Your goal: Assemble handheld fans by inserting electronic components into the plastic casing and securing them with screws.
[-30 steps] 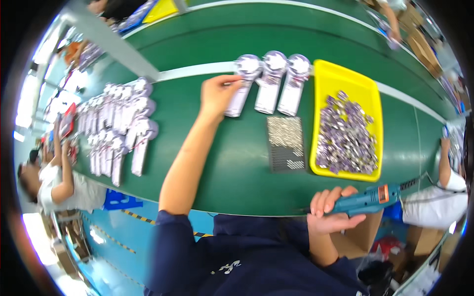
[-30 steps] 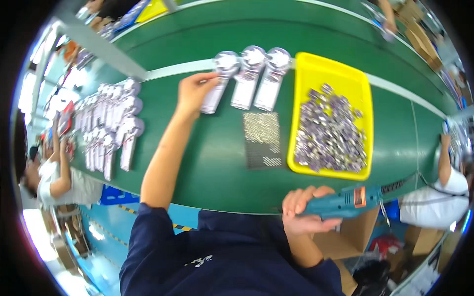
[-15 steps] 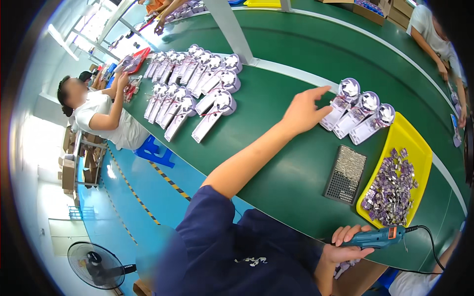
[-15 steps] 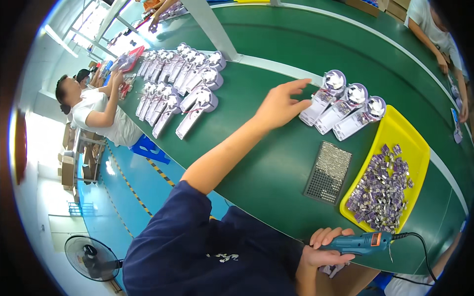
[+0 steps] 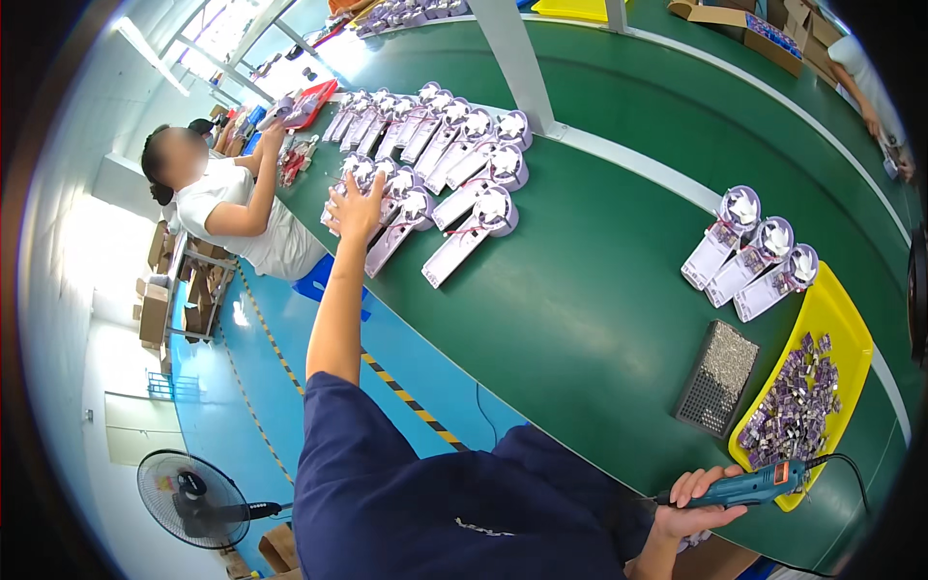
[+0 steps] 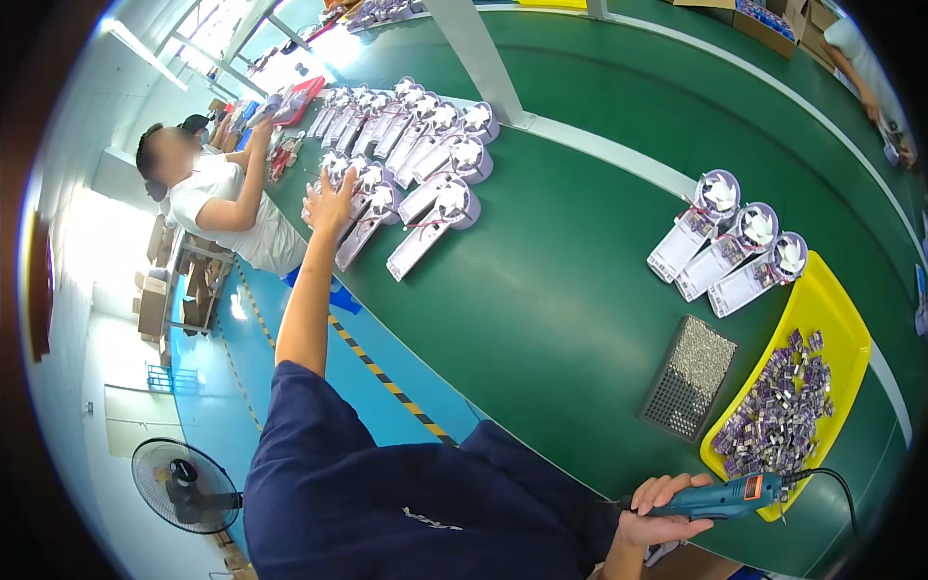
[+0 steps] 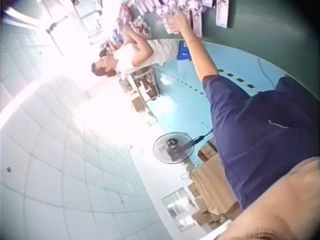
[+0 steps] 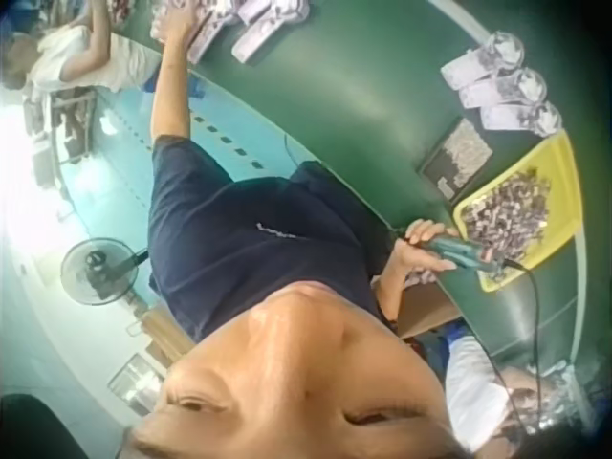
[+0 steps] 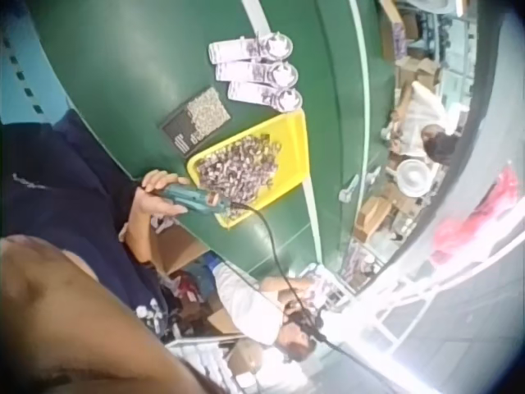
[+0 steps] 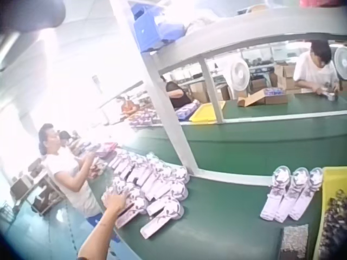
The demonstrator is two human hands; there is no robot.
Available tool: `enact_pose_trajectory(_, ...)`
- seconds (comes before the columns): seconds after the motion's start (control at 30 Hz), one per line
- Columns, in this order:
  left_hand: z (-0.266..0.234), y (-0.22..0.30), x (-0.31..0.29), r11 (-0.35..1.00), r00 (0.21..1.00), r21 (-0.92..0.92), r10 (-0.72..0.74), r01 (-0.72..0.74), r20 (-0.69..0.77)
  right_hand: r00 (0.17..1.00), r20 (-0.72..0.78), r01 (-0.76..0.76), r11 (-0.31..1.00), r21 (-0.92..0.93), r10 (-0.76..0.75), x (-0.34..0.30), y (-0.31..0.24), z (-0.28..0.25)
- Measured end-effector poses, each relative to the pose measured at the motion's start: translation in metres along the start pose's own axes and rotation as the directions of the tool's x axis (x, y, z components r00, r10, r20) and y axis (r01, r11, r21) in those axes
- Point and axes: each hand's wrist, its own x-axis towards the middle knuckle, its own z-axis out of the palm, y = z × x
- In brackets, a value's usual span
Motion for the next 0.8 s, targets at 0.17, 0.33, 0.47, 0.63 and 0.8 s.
enact_pose_trajectory(0.17, 0.014, 0.011, 0.054, 0.987, 0.979, 0.033, -0.158, 0.155, 0.126, 0.999, -0.037, -0.008, 0.998, -0.060, 0.006, -0.002, -0.001, -0.006)
enact_pose_trajectory(0.33, 0.034, -0.007, 0.058, 0.974, 0.980, -0.149, -0.155, 0.173, 0.124, 0.997, -0.078, -0.022, 0.996, -0.083, 0.015, 0.000, 0.003, -0.003)
enact_pose_trajectory(0.47, 0.044, -0.026, 0.053, 0.968, 0.997, -0.249, -0.001, 0.020, 0.076, 1.000, -0.019, 0.012, 0.994, -0.111, -0.015, 0.001, 0.002, 0.002)
enact_pose_trajectory(0.63, 0.019, -0.008, -0.016, 0.978, 1.000, -0.207, -0.013, 0.014, 0.002, 0.999, 0.044, -0.013, 0.998, -0.067, 0.016, 0.003, 0.003, -0.002)
enact_pose_trajectory(0.8, 0.020, 0.034, -0.079, 0.990, 0.998, -0.128, -0.056, 0.054, -0.017, 0.998, 0.067, -0.016, 1.000, -0.024, 0.018, 0.001, -0.001, -0.009)
